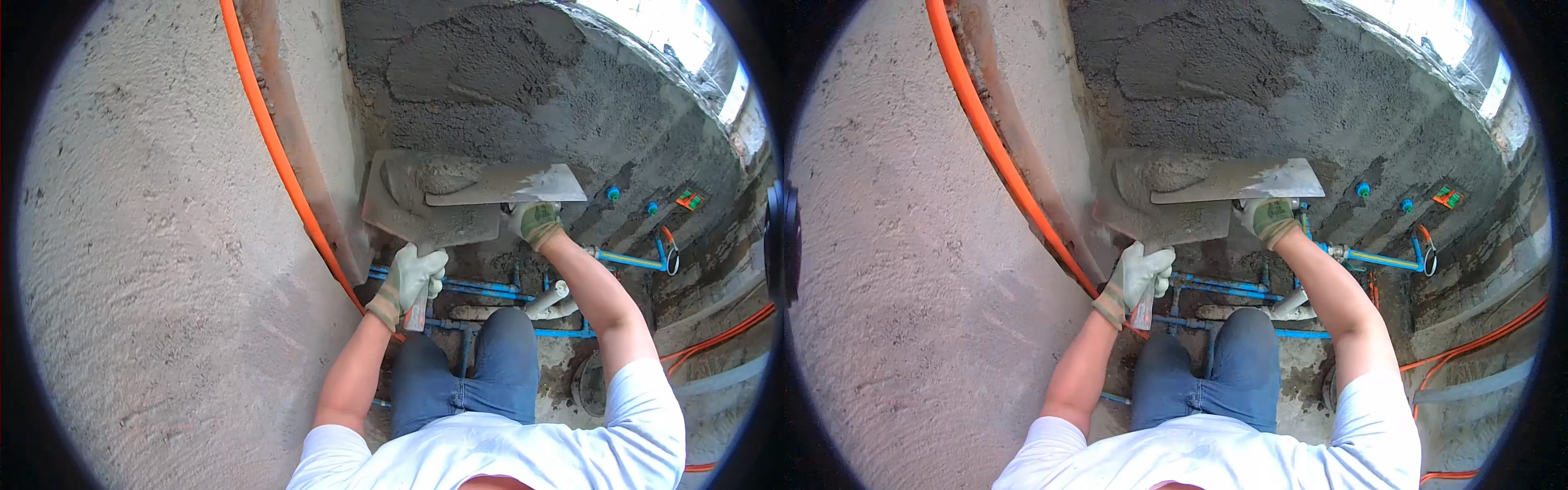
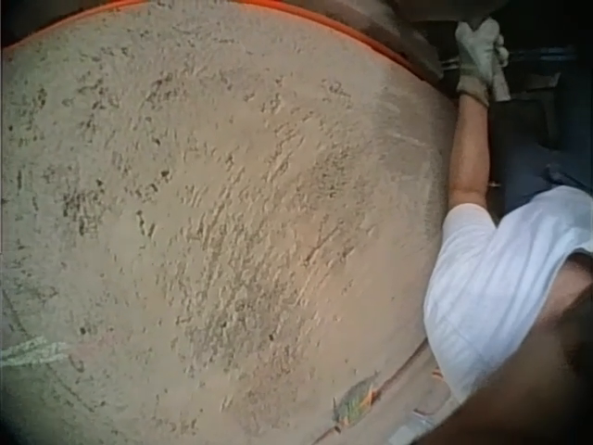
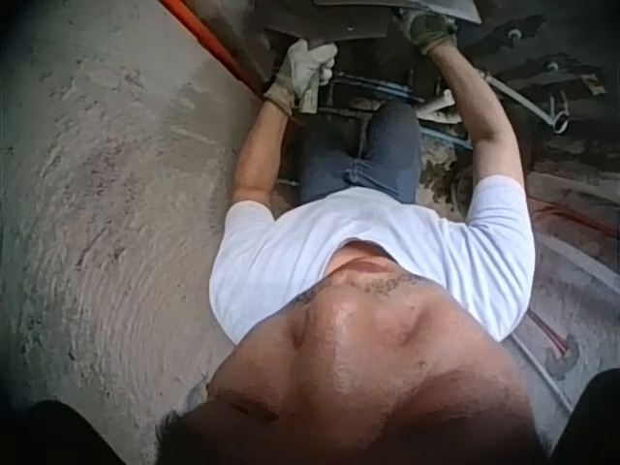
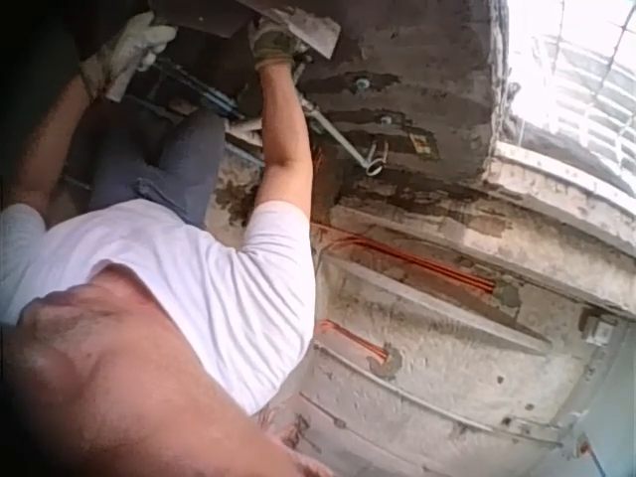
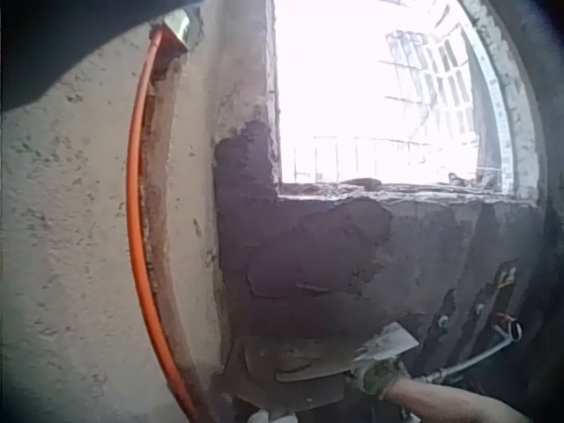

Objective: Apply mortar to a recessed wall area and around plumbing pipes using a trowel and hawk.

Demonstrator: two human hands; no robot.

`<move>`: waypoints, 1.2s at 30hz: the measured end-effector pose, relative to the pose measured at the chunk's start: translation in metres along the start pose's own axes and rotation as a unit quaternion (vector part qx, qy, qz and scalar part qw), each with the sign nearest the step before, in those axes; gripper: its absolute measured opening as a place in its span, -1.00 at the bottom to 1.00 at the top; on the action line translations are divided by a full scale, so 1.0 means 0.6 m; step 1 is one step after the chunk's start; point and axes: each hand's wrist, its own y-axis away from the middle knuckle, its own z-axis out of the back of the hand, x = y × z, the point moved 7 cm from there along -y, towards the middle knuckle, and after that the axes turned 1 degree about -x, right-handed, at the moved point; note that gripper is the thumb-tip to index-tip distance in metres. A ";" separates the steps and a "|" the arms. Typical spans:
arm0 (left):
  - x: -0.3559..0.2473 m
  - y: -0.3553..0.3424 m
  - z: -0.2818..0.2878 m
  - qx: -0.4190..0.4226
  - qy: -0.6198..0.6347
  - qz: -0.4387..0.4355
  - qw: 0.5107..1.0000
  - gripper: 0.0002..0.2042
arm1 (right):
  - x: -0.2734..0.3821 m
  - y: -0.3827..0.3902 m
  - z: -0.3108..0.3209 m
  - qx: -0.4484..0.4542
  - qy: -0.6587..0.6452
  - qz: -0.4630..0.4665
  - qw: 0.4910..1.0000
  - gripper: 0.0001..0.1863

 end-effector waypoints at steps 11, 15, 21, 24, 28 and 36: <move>0.030 -0.126 0.110 -0.044 0.027 0.052 0.997 -0.75 | 0.120 -0.170 -0.011 0.009 -0.060 -0.027 0.998 -0.59; 0.034 -0.141 0.099 -0.050 0.027 0.049 0.997 -0.74 | 0.119 -0.260 0.010 0.167 -0.174 -0.102 0.965 -0.55; 0.024 -0.132 0.102 -0.054 0.031 0.039 0.997 -0.73 | 0.128 -0.349 0.093 0.223 -0.278 -0.095 0.929 -0.66; 0.019 -0.131 0.103 -0.048 0.021 0.045 0.998 -0.72 | 0.113 -0.367 0.128 0.241 -0.314 -0.106 0.912 -0.70; 0.016 -0.135 0.103 -0.057 0.019 0.046 0.997 -0.73 | 0.102 -0.383 0.180 0.224 -0.363 -0.121 0.896 -0.76; 0.017 -0.132 0.103 -0.061 0.019 0.045 0.997 -0.73 | 0.129 -0.305 0.162 0.054 -0.117 -0.068 0.989 -0.59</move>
